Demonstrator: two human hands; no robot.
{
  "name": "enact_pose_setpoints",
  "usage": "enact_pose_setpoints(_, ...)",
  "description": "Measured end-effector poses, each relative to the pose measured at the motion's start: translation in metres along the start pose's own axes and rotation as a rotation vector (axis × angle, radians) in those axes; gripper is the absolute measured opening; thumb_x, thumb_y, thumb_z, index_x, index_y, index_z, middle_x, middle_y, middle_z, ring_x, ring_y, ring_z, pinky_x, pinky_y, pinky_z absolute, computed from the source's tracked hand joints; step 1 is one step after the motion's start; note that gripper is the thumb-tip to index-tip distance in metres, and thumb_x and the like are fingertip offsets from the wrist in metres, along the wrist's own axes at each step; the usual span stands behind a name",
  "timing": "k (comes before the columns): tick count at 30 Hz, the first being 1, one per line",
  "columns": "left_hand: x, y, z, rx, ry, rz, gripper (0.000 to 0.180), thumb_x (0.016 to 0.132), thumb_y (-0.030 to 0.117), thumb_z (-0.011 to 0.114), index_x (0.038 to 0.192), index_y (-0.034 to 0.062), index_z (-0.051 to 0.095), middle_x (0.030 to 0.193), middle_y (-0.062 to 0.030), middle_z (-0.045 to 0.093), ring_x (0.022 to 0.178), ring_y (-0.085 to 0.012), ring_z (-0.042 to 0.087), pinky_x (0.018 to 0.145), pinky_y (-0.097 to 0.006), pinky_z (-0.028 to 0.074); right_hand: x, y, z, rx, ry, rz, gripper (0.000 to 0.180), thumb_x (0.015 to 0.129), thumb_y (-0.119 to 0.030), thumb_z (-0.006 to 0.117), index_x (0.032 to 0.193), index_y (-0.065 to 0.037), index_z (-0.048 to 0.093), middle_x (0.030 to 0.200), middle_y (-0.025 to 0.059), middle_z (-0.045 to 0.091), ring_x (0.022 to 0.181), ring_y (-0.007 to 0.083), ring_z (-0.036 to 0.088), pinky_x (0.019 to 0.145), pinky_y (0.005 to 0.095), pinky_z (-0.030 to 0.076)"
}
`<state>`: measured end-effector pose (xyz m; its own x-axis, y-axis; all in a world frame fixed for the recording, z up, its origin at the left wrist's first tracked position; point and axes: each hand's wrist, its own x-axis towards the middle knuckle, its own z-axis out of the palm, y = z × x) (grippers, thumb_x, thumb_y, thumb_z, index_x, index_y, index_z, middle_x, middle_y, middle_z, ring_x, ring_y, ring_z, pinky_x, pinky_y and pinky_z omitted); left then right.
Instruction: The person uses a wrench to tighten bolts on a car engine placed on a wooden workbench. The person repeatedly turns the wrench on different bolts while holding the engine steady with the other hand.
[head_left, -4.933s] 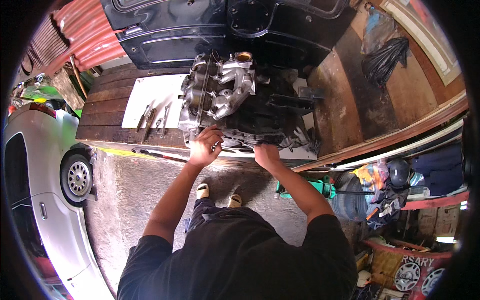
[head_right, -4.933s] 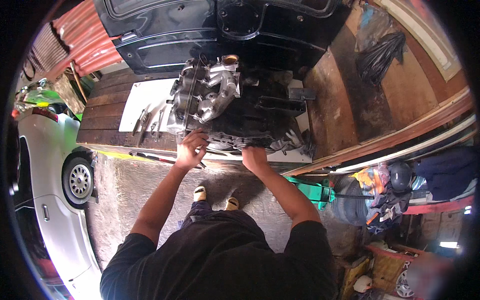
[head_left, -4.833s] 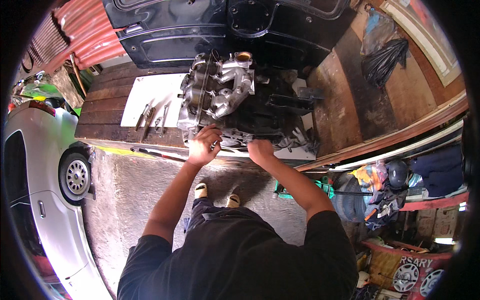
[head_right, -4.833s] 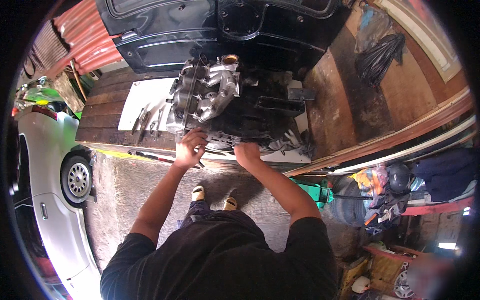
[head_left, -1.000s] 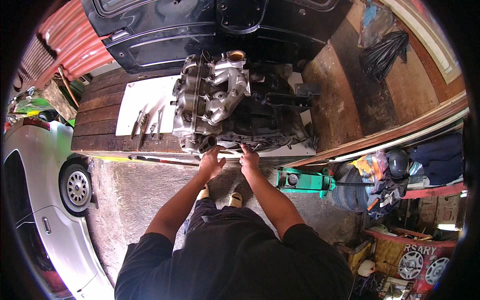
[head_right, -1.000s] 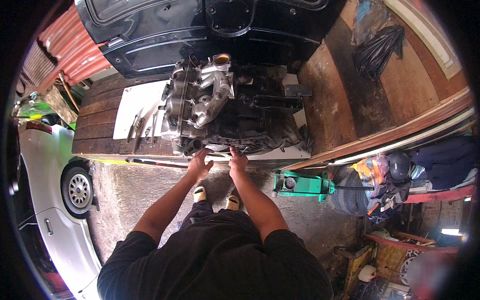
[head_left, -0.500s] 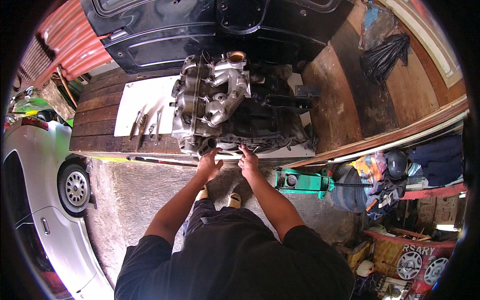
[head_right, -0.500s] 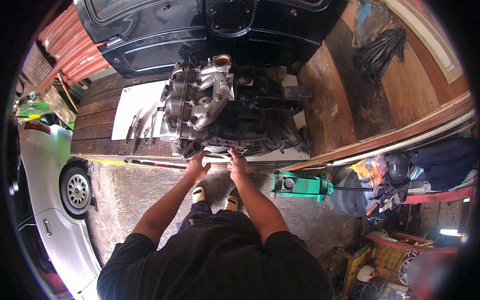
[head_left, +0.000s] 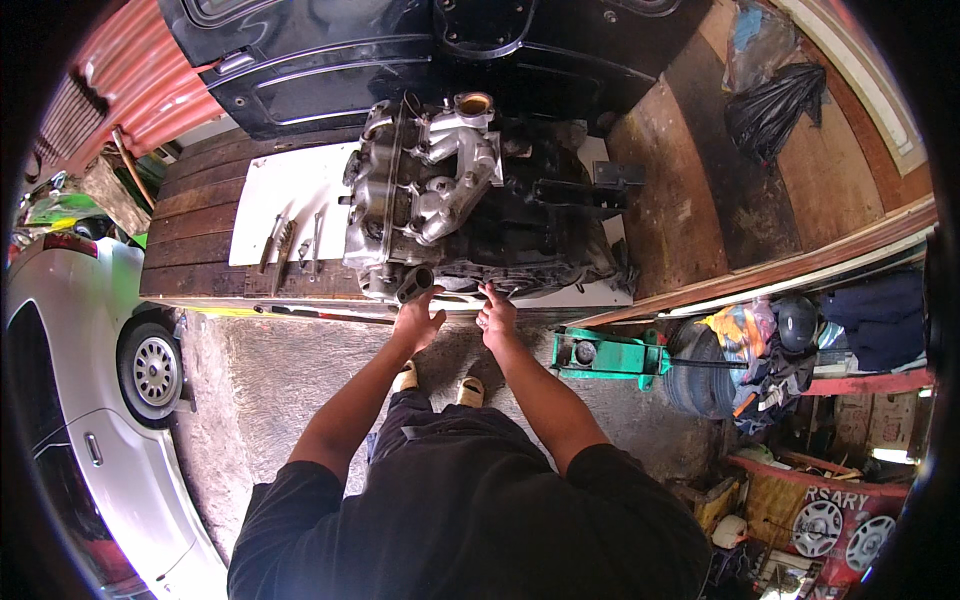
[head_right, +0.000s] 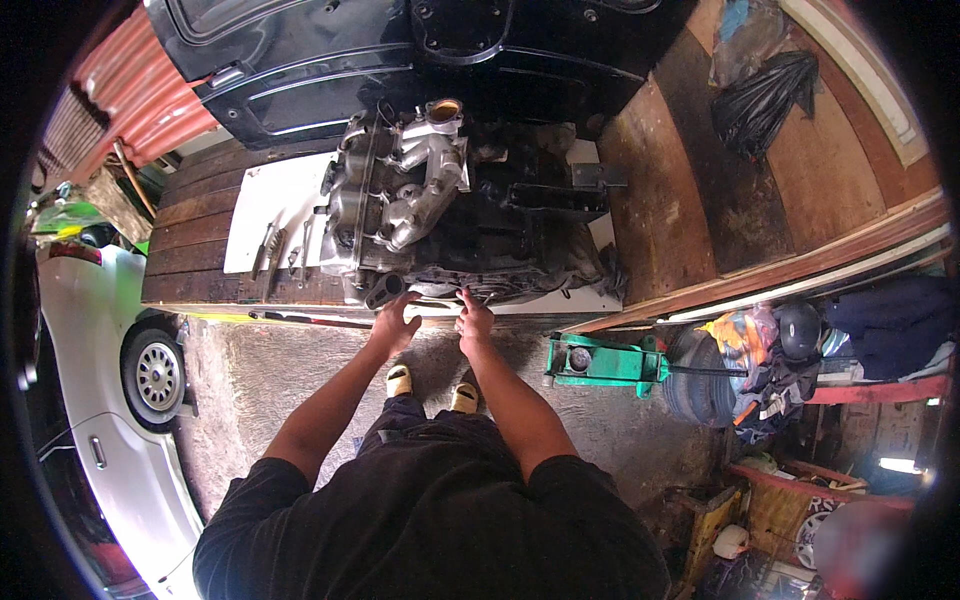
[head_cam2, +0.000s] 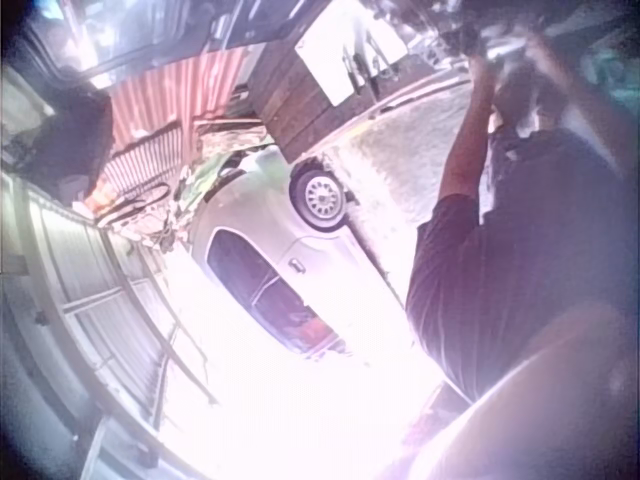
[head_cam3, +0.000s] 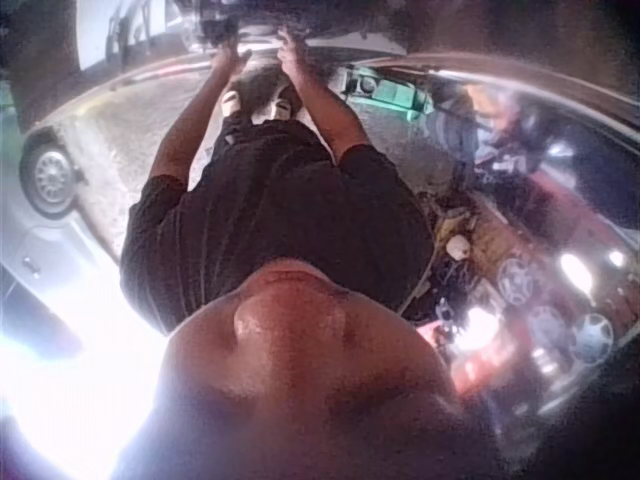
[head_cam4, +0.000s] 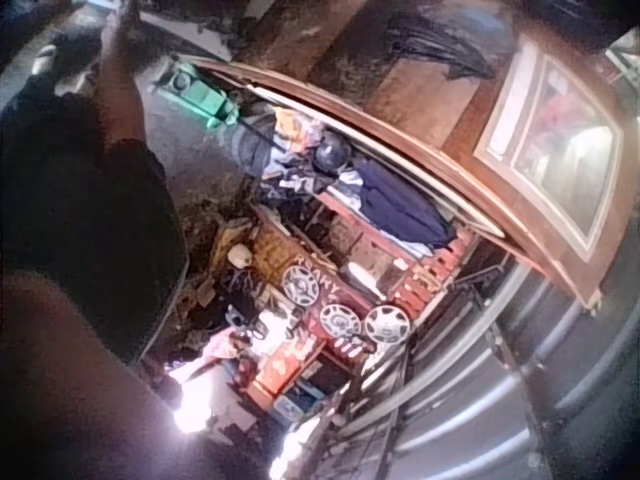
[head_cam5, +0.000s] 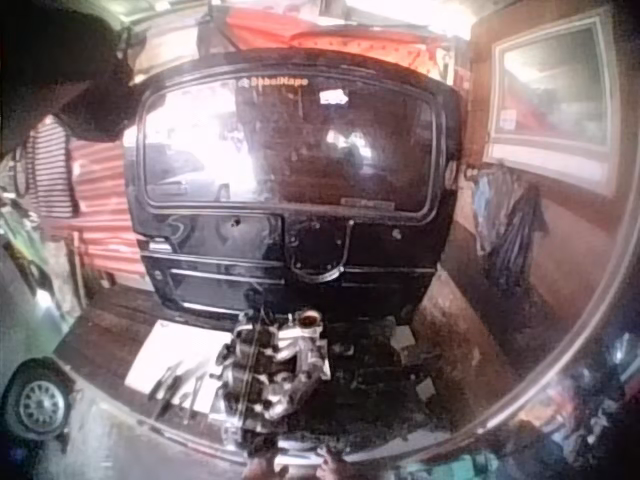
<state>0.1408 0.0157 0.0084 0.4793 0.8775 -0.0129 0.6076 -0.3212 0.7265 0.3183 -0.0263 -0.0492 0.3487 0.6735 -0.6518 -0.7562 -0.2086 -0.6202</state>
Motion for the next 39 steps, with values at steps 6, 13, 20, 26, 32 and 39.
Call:
enact_pose_setpoints(6,0.005,0.002,0.003,-0.032,-0.056,-0.036,0.047,0.083,0.025,0.059,0.127,0.0144,0.051,0.113,-0.0221,0.061,0.102,-0.0386,0.059,0.089,-0.043,0.047,0.012,0.008,0.005,-0.104,0.149,-0.130,0.032,0.084,-0.033,0.070,0.102,-0.008,0.064,0.050,-0.0076,0.026,0.037,0.0068,0.025,0.037,0.0243,0.020)
enact_pose_setpoints(13,0.005,-0.002,0.001,-0.016,-0.086,-0.070,0.048,0.084,0.028,0.059,0.128,0.0149,0.050,0.119,-0.0223,0.058,0.108,-0.0387,0.056,0.094,-0.043,0.045,-0.002,-0.001,-0.001,-0.017,-0.060,-0.034,0.028,0.082,-0.028,0.074,0.098,-0.007,0.065,0.052,-0.0064,0.038,0.037,0.0064,0.028,0.036,0.0240,0.023)
enact_pose_setpoints(20,0.008,0.006,-0.002,-0.020,-0.121,-0.100,0.047,0.083,0.027,0.059,0.128,0.0171,0.048,0.120,-0.0219,0.057,0.110,-0.0386,0.054,0.094,-0.044,0.043,0.014,0.005,0.000,-0.170,0.160,-0.179,0.023,0.082,-0.026,0.074,0.092,-0.008,0.065,0.051,-0.0074,0.032,0.037,0.0060,0.028,0.037,0.0233,0.024)
enact_pose_setpoints(26,0.009,-0.001,0.001,-0.024,-0.113,-0.076,0.046,0.082,0.025,0.061,0.125,0.0176,0.049,0.127,-0.0199,0.050,0.119,-0.0390,0.046,0.096,-0.046,0.040,0.006,0.003,-0.004,-0.109,0.053,-0.096,0.021,0.082,-0.026,0.073,0.093,-0.009,0.066,0.056,-0.0067,0.045,0.037,0.0062,0.027,0.037,0.0233,0.025)
enact_pose_setpoints(32,0.010,-0.015,0.010,0.041,0.032,0.076,0.044,0.083,0.026,0.061,0.124,0.0166,0.050,0.117,-0.0225,0.057,0.108,-0.0418,0.054,0.090,-0.047,0.044,0.007,0.000,-0.001,-0.018,0.050,-0.066,0.025,0.082,-0.024,0.073,0.099,-0.007,0.064,0.064,-0.0061,0.054,0.037,0.0058,0.026,0.037,0.0235,0.026)
enact_pose_setpoints(39,0.012,-0.011,0.006,0.028,-0.026,0.056,0.046,0.083,0.027,0.060,0.126,0.0163,0.048,0.121,-0.0218,0.054,0.112,-0.0409,0.051,0.092,-0.047,0.042,0.013,0.009,0.006,-0.117,0.246,-0.238,0.024,0.073,-0.014,0.081,0.084,-0.009,0.061,0.057,-0.0049,0.047,0.040,0.0071,0.035,0.038,0.0249,0.028)
